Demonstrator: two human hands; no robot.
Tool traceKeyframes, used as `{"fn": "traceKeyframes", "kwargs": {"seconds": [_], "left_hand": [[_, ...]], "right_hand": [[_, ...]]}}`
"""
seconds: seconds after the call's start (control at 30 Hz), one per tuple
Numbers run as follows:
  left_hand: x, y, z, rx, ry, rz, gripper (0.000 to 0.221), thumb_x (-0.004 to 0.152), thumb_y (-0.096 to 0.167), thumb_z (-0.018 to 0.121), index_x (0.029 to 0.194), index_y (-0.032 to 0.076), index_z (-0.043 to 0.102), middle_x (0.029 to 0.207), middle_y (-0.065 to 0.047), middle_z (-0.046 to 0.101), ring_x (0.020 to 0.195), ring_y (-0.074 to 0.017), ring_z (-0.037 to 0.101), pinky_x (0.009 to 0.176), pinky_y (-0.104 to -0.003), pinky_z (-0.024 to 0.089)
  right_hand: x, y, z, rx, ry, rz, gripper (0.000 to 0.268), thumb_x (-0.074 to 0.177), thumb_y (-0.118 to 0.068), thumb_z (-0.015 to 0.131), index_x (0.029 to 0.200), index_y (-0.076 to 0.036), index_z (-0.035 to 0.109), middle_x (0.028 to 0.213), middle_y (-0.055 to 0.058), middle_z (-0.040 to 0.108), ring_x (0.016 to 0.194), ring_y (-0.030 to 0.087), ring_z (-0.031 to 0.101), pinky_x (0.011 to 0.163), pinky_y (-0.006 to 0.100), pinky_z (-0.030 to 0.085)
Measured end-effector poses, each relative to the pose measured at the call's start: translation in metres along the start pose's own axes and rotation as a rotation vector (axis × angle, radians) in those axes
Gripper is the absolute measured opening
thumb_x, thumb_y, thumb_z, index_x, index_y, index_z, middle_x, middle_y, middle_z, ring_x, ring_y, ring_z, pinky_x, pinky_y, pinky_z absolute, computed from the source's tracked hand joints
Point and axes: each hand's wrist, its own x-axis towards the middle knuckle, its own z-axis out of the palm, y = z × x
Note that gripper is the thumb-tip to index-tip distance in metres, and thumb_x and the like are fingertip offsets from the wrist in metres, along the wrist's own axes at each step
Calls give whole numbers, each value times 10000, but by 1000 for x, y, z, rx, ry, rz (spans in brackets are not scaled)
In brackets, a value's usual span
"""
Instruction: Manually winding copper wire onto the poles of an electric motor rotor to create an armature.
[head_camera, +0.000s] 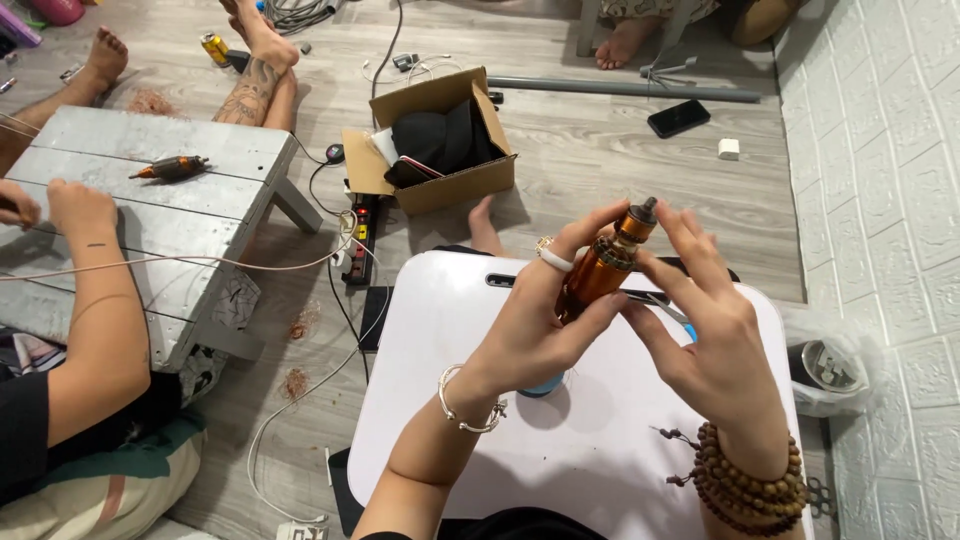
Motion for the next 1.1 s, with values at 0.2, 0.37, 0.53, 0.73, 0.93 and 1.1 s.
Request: {"fn": "traceKeyframes", "kwargs": {"seconds": [0.2, 0.37, 0.53, 0.73, 0.93, 1.1], "left_hand": [[0, -2, -3, 27, -8, -8, 691, 920, -102, 587, 1536, 99, 347, 1228, -80, 648, 712, -54, 478, 612, -196, 412], [3, -1, -6, 114, 36, -15, 663, 923, -57, 592, 1529, 88, 366, 993, -54, 660, 651, -68, 451, 574, -208, 363], [5, -5, -9, 98, 49, -1, 636, 903, -40, 601, 1492, 37, 372, 1122, -119, 638, 759, -115, 559, 634, -224, 468], [6, -37, -13, -222, 25, 12, 607, 888, -71, 661, 1451, -3, 445, 1228, -215, 590, 663, -141, 618, 528, -252, 574], [11, -50, -13, -482, -93, -65, 678, 882, -25, 691, 1469, 2, 353, 1196, -222, 540, 587, -114, 580, 452, -220, 535], [12, -43, -14, -490, -106, -44, 706, 895, -39, 682, 1497, -12, 313, 1121, -222, 563, 592, -137, 602, 430, -247, 530]], "right_hand": [[-8, 4, 7, 272, 51, 117, 314, 837, 9, 700, 1137, 82, 641, 1084, 165, 730, 965, 202, 703, 1011, 318, 527], [-6, 4, 16, 605, 2, 265, 155, 914, 66, 611, 1067, 41, 628, 953, 84, 661, 809, 109, 603, 727, 199, 503], [-8, 22, 22, 724, -31, 317, 171, 905, 52, 610, 1076, 50, 611, 929, 112, 662, 698, 122, 580, 611, 206, 493], [-1, 26, 23, 593, 62, 134, 77, 825, 39, 695, 892, 75, 708, 603, 116, 583, 442, 84, 433, 391, 206, 414], [2, 19, 16, 562, 100, 103, 16, 808, 47, 705, 822, 42, 713, 585, 82, 563, 449, 53, 371, 383, 183, 334], [1, 23, 22, 566, 150, 123, 19, 831, 46, 693, 822, 46, 710, 573, 62, 521, 472, 45, 358, 396, 173, 310]]}}
